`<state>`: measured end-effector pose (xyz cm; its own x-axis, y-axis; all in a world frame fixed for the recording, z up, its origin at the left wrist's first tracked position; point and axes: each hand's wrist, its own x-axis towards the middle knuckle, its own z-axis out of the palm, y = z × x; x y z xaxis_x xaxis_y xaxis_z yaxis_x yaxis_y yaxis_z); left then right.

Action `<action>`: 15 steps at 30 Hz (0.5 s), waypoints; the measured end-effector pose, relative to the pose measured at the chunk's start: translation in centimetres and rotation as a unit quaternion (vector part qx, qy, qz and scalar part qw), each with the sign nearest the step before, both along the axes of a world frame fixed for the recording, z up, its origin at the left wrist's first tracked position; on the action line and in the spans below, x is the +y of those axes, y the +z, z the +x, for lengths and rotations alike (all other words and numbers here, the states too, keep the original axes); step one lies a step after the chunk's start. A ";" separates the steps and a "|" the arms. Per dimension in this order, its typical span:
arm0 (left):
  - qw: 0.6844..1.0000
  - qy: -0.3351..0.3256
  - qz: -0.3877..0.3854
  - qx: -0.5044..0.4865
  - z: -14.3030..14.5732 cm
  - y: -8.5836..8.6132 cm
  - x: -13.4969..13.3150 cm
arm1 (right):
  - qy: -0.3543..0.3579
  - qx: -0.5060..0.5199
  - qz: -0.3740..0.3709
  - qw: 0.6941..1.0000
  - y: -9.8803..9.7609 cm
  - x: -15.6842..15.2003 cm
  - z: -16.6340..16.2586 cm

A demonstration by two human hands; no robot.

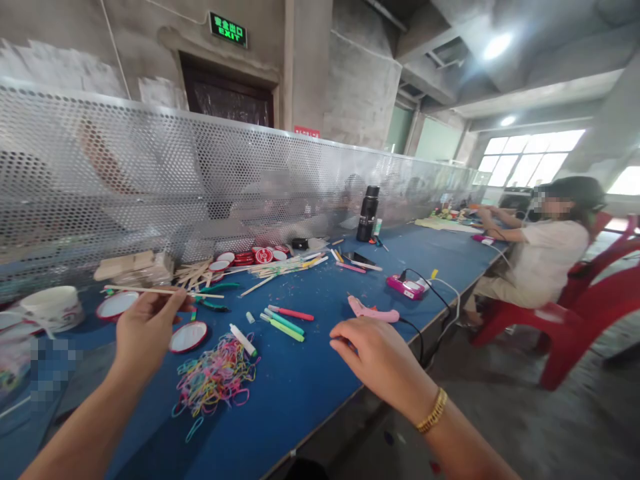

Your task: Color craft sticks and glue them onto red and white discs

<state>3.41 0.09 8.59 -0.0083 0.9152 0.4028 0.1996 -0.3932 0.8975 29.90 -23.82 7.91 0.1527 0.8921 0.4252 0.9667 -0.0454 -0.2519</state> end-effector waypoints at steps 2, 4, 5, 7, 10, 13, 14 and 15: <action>1.000 0.010 -0.001 -0.026 0.0 0.0 0.0 | -0.010 0.005 -0.001 1.000 -0.4 -0.5 0.3; 0.999 0.015 0.000 -0.046 0.1 0.1 0.0 | -0.018 0.011 0.004 1.000 -1.0 -0.9 0.3; 0.999 0.019 0.000 -0.051 0.2 0.1 0.1 | -0.020 0.014 0.009 1.000 -1.2 -1.0 0.2; 0.998 0.027 0.002 -0.052 0.2 0.0 0.3 | -0.022 0.019 0.018 0.999 -1.6 -1.2 0.1; 0.998 0.036 0.020 -0.053 0.1 -0.3 0.7 | -0.019 0.028 0.019 0.999 -1.8 -1.4 0.0; 0.993 0.052 0.068 -0.083 -0.1 -0.3 1.0 | 0.005 0.022 0.021 1.000 -1.0 -1.0 -0.4; 0.990 0.064 0.090 -0.088 -0.2 -0.3 1.0 | 0.018 0.014 0.025 0.999 -0.5 -0.5 -0.6; 0.986 0.078 0.111 -0.096 -0.3 -0.3 1.0 | 0.035 0.004 0.029 0.999 0.0 0.3 -0.8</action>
